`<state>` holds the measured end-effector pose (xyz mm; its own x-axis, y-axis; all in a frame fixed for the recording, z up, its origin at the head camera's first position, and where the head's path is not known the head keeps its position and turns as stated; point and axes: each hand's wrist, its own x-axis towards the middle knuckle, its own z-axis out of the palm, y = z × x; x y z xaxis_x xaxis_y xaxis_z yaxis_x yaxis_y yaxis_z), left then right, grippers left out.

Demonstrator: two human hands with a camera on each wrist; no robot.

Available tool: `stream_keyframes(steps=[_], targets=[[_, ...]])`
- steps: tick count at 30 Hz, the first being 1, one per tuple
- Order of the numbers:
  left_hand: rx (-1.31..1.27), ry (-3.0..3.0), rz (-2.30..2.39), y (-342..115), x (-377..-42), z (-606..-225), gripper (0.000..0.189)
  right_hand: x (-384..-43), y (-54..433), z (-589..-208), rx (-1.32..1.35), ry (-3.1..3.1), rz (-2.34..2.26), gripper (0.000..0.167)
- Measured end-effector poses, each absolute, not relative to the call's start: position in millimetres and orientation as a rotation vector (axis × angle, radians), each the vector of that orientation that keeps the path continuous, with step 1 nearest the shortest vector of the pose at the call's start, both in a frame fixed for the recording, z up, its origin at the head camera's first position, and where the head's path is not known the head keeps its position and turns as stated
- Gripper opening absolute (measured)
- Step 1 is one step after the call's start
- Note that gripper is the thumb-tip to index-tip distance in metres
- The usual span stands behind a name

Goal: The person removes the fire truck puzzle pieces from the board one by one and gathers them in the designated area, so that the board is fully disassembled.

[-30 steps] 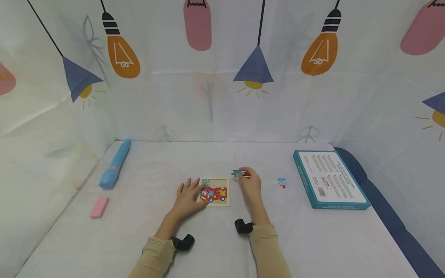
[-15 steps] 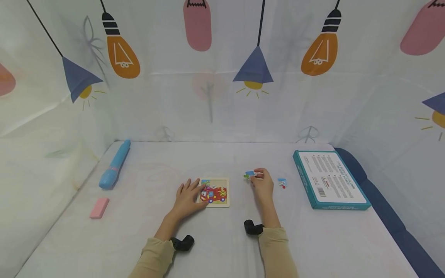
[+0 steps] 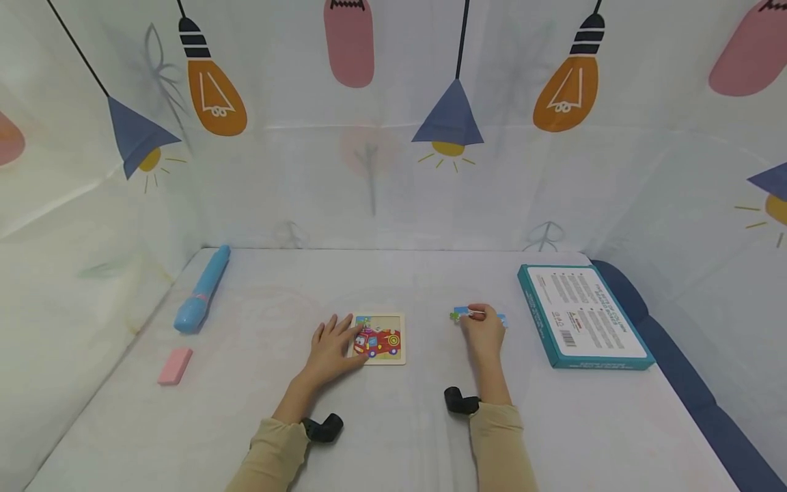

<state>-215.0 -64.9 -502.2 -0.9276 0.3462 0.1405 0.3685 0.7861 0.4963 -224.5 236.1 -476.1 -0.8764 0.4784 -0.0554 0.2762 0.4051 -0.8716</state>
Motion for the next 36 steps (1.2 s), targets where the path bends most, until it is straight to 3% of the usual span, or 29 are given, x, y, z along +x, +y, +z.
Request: stream_keyframes(steps=[36], targets=[[-0.594, -2.915, -0.847, -66, -214, -503, 0.064, -215, 252, -473, -0.717, -2.623, 1.048, 0.029]])
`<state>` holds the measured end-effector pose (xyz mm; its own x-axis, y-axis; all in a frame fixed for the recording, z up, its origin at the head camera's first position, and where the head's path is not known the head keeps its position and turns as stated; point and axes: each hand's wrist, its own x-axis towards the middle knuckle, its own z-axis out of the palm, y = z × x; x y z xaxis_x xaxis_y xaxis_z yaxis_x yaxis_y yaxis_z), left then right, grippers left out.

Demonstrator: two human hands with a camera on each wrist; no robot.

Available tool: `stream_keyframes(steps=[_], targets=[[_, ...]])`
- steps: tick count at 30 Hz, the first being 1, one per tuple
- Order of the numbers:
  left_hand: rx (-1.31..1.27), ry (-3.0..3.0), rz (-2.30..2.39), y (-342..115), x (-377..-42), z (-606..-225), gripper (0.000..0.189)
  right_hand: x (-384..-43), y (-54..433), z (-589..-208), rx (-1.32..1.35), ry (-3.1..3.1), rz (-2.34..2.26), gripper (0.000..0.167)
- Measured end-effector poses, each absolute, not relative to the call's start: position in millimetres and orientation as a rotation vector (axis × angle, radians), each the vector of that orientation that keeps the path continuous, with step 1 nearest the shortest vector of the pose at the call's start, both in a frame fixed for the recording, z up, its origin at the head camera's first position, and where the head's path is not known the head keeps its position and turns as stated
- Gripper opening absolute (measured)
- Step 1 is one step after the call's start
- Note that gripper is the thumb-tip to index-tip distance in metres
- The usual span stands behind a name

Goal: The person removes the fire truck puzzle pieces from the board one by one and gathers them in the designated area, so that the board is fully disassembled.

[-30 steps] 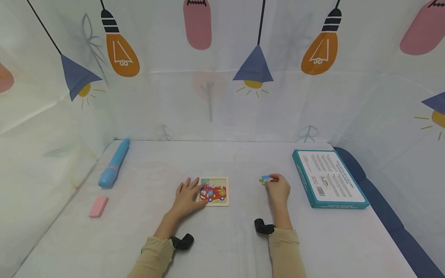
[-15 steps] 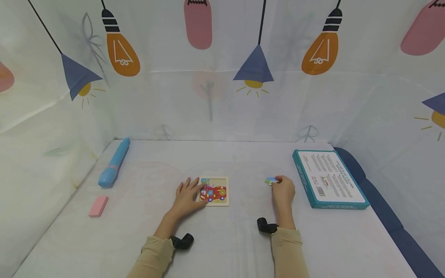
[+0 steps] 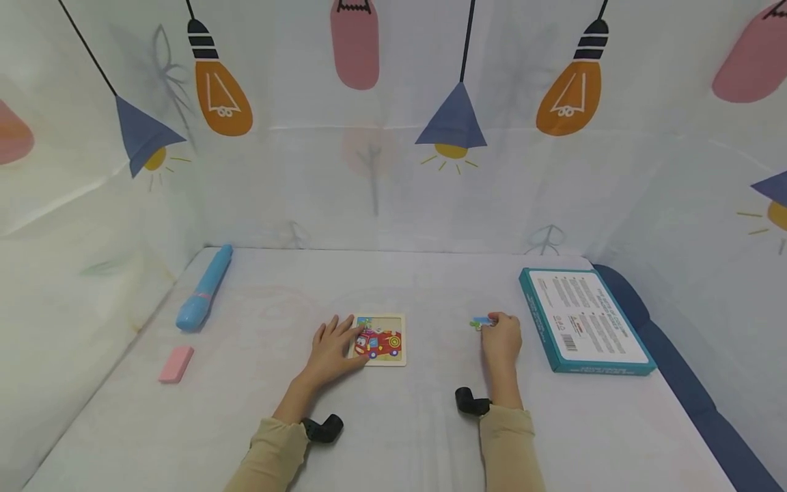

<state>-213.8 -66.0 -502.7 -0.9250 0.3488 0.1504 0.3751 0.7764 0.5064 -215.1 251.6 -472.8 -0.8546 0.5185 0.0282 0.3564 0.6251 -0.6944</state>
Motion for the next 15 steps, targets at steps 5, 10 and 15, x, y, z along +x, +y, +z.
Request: stream_keyframes(steps=[5, 10, 15], targets=[[-0.598, -2.92, -0.855, -65, -213, -502, 0.064, -215, 247, -468, -0.642, -2.61, 1.099, 0.03], [-0.592, -2.921, -0.849, -65, -214, -501, 0.067, -218, 237, -465, -0.53, -2.631, 1.178, 0.032], [-0.587, -2.934, -0.854, -65, -214, -501, 0.073, -222, 223, -465, -0.458, -2.644, 1.238, 0.032]])
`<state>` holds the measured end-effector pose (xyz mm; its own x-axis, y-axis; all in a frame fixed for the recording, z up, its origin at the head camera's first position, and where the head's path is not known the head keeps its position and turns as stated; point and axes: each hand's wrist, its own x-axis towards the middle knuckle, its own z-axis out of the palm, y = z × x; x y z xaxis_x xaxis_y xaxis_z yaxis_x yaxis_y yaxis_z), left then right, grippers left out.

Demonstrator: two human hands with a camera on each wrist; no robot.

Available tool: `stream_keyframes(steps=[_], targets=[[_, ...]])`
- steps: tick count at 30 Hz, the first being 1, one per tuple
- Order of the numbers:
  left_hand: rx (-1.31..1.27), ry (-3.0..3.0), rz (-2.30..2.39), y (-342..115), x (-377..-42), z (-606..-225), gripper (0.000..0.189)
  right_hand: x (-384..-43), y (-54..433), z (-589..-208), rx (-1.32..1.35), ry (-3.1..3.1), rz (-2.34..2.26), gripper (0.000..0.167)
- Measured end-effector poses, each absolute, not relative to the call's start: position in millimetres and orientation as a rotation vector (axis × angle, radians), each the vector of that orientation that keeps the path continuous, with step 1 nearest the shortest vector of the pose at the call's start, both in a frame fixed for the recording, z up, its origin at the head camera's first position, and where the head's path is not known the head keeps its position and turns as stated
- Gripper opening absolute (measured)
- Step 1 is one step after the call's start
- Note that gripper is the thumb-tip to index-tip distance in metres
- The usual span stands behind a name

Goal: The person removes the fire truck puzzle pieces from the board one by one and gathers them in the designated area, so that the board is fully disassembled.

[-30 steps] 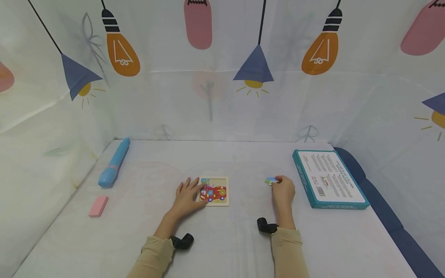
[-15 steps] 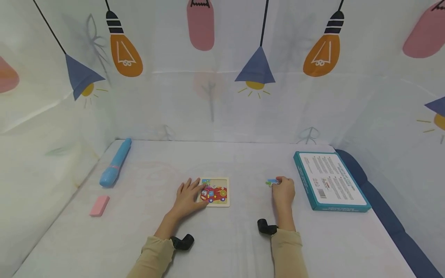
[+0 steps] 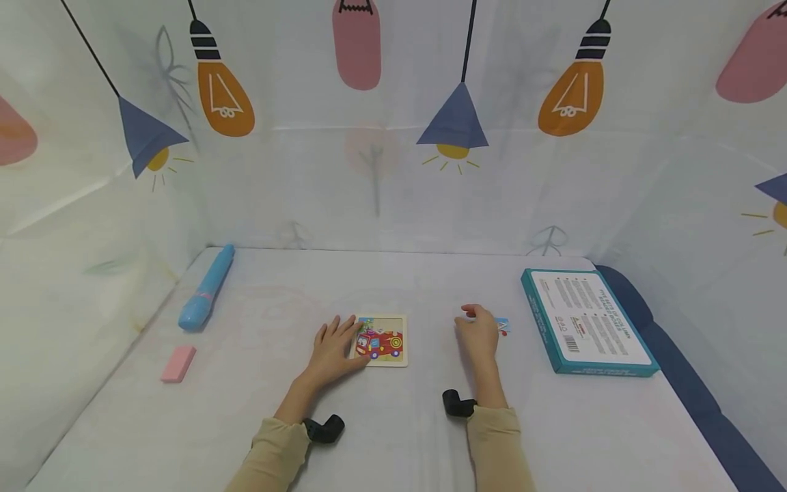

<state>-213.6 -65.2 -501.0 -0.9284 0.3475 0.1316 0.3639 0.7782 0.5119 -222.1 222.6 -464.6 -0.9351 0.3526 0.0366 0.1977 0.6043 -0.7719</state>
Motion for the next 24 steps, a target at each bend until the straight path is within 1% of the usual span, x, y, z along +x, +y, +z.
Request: stream_keyframes(steps=[8, 19, 24], targets=[[-0.575, -2.96, -0.847, -63, -213, -500, 0.078, -228, 198, -466, -0.37, -2.623, 1.304, 0.031], [-0.568, -2.957, -0.856, -63, -213, -500, 0.08, -233, 154, -467, -0.336, -2.616, 1.398, 0.027], [-0.55, -2.973, -0.816, -63, -215, -504, 0.085, -232, 134, -468, -0.253, -2.662, 1.424, 0.026]])
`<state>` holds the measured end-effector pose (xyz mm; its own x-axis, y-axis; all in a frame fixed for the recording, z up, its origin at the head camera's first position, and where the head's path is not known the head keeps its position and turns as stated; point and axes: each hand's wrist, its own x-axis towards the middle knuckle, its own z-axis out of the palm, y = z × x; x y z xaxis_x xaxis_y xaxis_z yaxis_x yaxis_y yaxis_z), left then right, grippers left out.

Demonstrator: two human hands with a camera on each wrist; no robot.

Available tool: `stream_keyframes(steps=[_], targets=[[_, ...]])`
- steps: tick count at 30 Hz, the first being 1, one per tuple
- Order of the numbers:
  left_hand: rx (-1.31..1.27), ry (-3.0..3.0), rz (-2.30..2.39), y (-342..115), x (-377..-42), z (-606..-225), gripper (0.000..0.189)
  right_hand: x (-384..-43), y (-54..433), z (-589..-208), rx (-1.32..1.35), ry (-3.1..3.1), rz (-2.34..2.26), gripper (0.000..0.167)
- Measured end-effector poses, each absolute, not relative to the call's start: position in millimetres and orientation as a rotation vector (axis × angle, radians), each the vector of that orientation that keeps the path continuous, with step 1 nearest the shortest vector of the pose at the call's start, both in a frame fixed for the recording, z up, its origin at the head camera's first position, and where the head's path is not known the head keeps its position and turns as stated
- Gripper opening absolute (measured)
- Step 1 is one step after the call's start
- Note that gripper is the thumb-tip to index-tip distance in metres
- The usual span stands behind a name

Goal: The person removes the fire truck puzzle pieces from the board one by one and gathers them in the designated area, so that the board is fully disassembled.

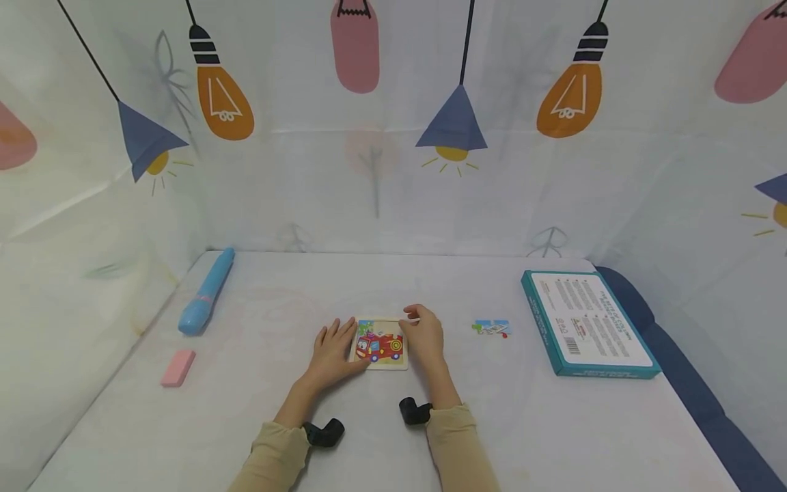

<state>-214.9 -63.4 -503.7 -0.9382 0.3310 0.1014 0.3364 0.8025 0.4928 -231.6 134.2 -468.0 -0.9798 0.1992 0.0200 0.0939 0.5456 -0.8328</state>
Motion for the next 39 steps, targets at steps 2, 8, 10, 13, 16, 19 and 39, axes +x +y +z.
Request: stream_keyframes(steps=[2, 8, 10, 13, 16, 19, 39], targets=[[-0.544, -2.974, -0.818, -64, -215, -505, 0.085, -231, 128, -468, -0.209, -2.691, 1.42, 0.024], [-0.548, -2.974, -0.843, -64, -214, -502, 0.085, -230, 111, -470, -0.077, -2.809, 1.322, 0.014], [-0.551, -2.978, -0.839, -64, -214, -502, 0.085, -230, 105, -471, -0.037, -2.857, 1.23, 0.013], [-0.555, -2.98, -0.835, -65, -214, -502, 0.085, -230, 96, -471, 0.006, -2.925, 0.991, 0.015], [-0.561, -2.981, -0.817, -65, -214, -502, 0.085, -230, 88, -470, 0.015, -2.964, 0.762, 0.017], [-0.574, -2.97, -0.805, -64, -215, -503, 0.085, -231, 82, -470, 0.029, -2.954, 0.654, 0.018], [-0.572, -2.957, -0.811, -64, -214, -503, 0.083, -231, 84, -471, -0.021, -2.678, 1.333, 0.022]])
